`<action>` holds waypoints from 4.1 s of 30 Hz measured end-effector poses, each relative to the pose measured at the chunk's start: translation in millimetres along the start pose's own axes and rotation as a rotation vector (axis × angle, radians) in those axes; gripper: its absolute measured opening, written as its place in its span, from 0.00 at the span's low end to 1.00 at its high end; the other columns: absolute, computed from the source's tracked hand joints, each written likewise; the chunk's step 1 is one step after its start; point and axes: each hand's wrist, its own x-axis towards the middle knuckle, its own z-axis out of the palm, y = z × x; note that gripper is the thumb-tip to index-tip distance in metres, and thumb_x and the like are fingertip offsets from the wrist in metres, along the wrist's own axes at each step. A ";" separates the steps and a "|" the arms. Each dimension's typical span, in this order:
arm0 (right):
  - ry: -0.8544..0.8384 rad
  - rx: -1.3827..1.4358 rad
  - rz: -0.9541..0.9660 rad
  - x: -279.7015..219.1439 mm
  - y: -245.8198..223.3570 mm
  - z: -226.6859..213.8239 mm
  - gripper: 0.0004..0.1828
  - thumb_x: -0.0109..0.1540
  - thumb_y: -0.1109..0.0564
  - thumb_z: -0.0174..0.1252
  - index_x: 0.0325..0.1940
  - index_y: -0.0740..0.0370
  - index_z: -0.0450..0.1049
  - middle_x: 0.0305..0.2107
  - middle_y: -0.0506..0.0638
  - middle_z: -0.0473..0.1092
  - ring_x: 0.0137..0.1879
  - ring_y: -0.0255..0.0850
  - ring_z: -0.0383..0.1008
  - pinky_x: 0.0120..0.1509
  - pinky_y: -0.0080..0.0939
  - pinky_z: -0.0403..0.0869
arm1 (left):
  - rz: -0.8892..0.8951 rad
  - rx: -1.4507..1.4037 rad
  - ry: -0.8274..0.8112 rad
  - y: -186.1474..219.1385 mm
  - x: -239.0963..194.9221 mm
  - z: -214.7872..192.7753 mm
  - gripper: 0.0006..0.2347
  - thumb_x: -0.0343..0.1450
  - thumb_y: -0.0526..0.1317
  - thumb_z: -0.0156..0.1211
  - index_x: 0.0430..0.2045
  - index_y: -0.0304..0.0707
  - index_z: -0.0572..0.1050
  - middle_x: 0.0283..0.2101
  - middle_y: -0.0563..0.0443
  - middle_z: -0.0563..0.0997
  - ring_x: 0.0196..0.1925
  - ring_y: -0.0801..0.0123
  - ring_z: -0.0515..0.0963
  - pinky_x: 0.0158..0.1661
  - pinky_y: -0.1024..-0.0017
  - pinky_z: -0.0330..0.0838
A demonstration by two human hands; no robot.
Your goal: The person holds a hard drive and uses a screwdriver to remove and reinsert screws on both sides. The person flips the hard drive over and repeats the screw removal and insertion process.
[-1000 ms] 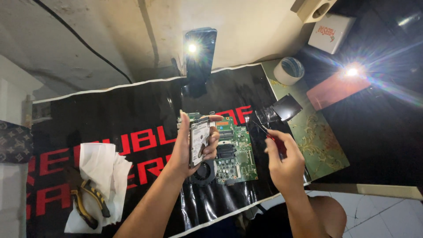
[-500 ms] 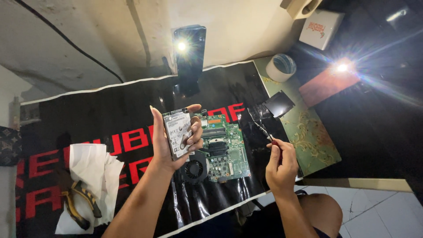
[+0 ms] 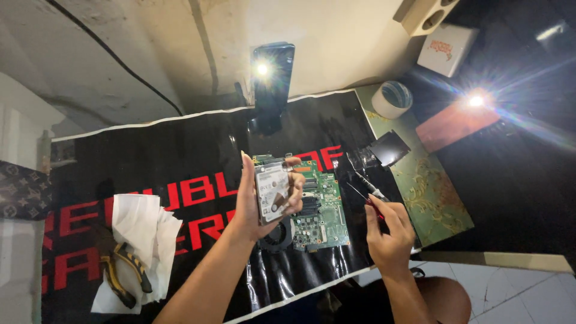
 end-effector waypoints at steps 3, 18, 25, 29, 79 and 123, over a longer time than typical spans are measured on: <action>-0.020 0.001 0.098 -1.0 -2.4 -2.3 0.12 0.69 0.66 0.57 0.56 0.70 0.78 0.40 0.54 0.72 0.44 0.42 0.72 0.53 0.38 0.74 | -0.015 -0.035 0.013 -2.2 0.1 -2.5 0.41 0.71 0.72 0.37 0.53 0.26 0.72 0.44 0.34 0.78 0.35 0.57 0.81 0.34 0.65 0.78; -0.086 0.751 0.102 97.0 -48.5 36.7 0.08 0.61 0.69 0.63 0.44 0.73 0.75 0.39 0.67 0.75 0.44 0.52 0.78 0.43 0.46 0.81 | 0.109 -0.119 -0.006 5.2 9.0 -6.2 0.43 0.68 0.78 0.38 0.61 0.40 0.72 0.58 0.33 0.78 0.62 0.40 0.76 0.62 0.31 0.62; -0.140 0.967 -0.064 154.8 -44.2 85.7 0.27 0.67 0.68 0.54 0.69 0.72 0.54 0.36 0.67 0.73 0.41 0.50 0.79 0.49 0.50 0.81 | 0.176 -0.094 -0.001 23.7 11.5 -11.6 0.44 0.70 0.78 0.33 0.62 0.36 0.72 0.60 0.33 0.78 0.63 0.42 0.76 0.66 0.31 0.57; -0.001 0.820 -0.148 148.4 -40.6 110.6 0.24 0.69 0.65 0.51 0.69 0.74 0.57 0.36 0.67 0.72 0.40 0.51 0.76 0.47 0.48 0.79 | 0.175 -0.120 0.024 26.9 15.4 -21.0 0.45 0.70 0.78 0.31 0.62 0.33 0.70 0.62 0.30 0.75 0.65 0.42 0.74 0.68 0.35 0.57; 0.060 0.781 -0.114 116.4 -40.8 133.5 0.26 0.68 0.69 0.52 0.71 0.75 0.57 0.37 0.65 0.73 0.43 0.54 0.81 0.53 0.50 0.79 | 0.038 -0.020 0.298 32.9 17.6 -15.8 0.44 0.70 0.75 0.34 0.56 0.24 0.70 0.61 0.22 0.73 0.64 0.34 0.73 0.65 0.39 0.63; -0.104 0.818 -0.036 114.0 -30.6 135.7 0.25 0.65 0.68 0.58 0.67 0.69 0.65 0.43 0.63 0.77 0.50 0.56 0.82 0.58 0.53 0.80 | 0.024 0.166 0.407 24.4 28.2 -11.3 0.46 0.70 0.73 0.32 0.60 0.18 0.65 0.57 0.20 0.73 0.65 0.29 0.72 0.65 0.36 0.62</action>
